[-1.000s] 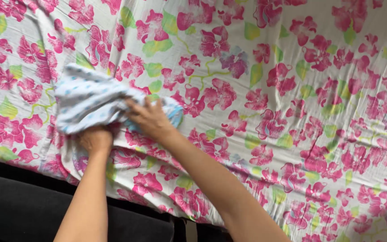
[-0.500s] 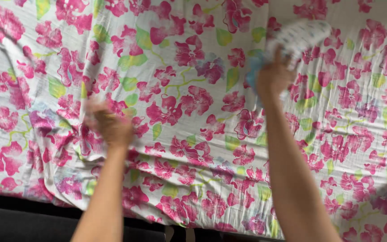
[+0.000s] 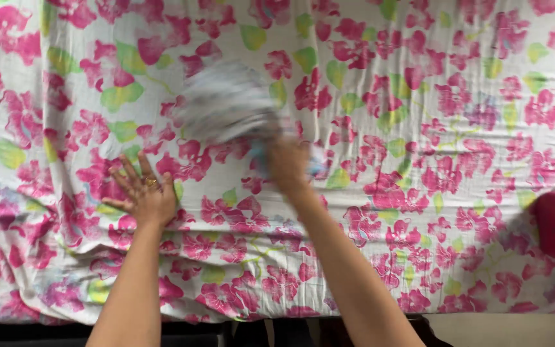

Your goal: The person wipes a bedsheet using a small patterned cloth, moving across different areas of the bed and shifting a toy cash register aside.

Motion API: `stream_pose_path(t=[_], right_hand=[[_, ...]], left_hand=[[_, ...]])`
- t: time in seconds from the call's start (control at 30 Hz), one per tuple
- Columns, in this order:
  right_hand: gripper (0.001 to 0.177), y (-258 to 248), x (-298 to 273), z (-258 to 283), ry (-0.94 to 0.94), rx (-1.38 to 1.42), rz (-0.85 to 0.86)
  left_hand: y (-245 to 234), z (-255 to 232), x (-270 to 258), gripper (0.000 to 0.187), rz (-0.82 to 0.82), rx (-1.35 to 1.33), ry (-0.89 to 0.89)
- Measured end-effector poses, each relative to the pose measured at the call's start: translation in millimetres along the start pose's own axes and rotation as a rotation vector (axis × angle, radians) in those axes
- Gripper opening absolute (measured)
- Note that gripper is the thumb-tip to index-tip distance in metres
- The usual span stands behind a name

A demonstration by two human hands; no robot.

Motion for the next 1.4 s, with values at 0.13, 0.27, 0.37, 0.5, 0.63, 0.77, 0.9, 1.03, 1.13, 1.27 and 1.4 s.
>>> stream_pose_path(t=[0.13, 0.27, 0.37, 0.5, 0.63, 0.77, 0.9, 1.03, 1.13, 1.27, 1.4], right_hand=[[0.070, -17, -76, -155, 0.425, 0.002, -0.172], [0.065, -39, -110, -197, 0.782, 0.600, -0.201], [0.066, -44, -90, -146, 0.275, 0.437, -0.689], [0.064, -29, -80, 36, -0.190, 0.395, -0.571], [0.035, -24, -135, 158, -0.521, 0.299, -0.519], [0.073, 27, -128, 87, -0.097, 0.024, -0.133], [0.087, 61, -200, -97, 0.433, 0.051, -0.060], [0.053, 39, -267, -198, 0.966, 0.401, 0.072], [0.074, 20, -259, -201, 0.828, 0.392, -0.201], [0.057, 25, -198, -79, 0.184, 0.442, -0.646], [0.059, 29, -207, 114, -0.107, 0.464, -0.298]], left_hand=[[-16, 2, -16, 0.101, 0.145, 0.076, -0.044], [-11, -11, -40, 0.138, 0.223, 0.087, -0.149], [1, -13, -66, 0.153, 0.219, 0.104, -0.071], [11, -3, -70, 0.161, 0.246, 0.132, -0.033], [32, 17, -63, 0.159, 0.520, -0.151, 0.037], [26, 16, -66, 0.164, 0.628, -0.203, 0.059], [-12, 3, -73, 0.178, 0.401, 0.225, -0.012], [-21, -3, -79, 0.175, 0.377, 0.229, 0.013], [-12, -1, -82, 0.169, 0.343, 0.219, 0.036], [2, 18, -103, 0.149, 0.229, 0.174, 0.088], [39, 38, -124, 0.119, 0.073, 0.041, 0.122]])
Point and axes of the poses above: each hand's wrist, its own x-axis towards the middle knuckle, its own y-axis out of the palm, z = x × y, the point moved 2 cm from there along x, towards the middle knuckle, and after that the axes turned 8 degrees about z, right-handed, at the moved point
